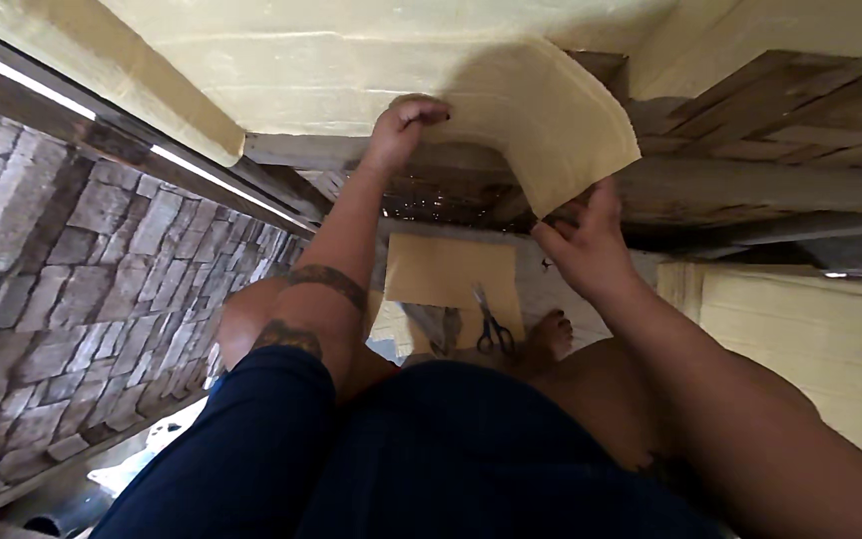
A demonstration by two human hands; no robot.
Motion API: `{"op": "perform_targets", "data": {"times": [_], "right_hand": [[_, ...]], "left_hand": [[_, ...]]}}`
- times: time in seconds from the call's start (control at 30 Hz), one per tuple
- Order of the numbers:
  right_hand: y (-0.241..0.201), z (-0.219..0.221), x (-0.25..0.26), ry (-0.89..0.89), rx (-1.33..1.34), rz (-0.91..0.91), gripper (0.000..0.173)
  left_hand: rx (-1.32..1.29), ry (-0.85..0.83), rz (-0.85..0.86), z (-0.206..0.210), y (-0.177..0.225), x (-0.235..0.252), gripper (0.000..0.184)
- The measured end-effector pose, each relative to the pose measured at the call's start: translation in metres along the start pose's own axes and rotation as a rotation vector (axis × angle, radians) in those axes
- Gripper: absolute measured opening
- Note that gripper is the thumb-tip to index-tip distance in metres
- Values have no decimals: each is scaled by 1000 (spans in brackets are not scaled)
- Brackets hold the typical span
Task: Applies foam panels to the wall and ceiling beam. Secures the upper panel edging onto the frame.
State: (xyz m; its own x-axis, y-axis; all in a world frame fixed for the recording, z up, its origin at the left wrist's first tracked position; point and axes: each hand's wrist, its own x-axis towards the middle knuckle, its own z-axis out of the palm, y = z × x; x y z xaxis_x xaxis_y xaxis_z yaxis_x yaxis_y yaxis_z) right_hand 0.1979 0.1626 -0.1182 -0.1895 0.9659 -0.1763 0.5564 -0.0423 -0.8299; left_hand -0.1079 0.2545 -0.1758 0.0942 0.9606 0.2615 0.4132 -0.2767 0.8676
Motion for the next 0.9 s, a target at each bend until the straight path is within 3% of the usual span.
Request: {"op": "perform_targets", "data": {"times": [0.23, 0.57, 0.8, 0.9], "right_hand": [[-4, -3, 2, -5, 23, 36, 96], [-6, -5, 2, -24, 19, 29, 96], [-2, -6, 5, -25, 20, 0, 94], [-6, -6, 6, -35, 15, 6, 94]], "left_hand": [[248, -163, -158, 15, -22, -5, 43], [-13, -176, -11, 28, 22, 10, 39], [280, -280, -184, 51, 7, 13, 43], [245, -277, -173, 45, 10, 16, 40]]}}
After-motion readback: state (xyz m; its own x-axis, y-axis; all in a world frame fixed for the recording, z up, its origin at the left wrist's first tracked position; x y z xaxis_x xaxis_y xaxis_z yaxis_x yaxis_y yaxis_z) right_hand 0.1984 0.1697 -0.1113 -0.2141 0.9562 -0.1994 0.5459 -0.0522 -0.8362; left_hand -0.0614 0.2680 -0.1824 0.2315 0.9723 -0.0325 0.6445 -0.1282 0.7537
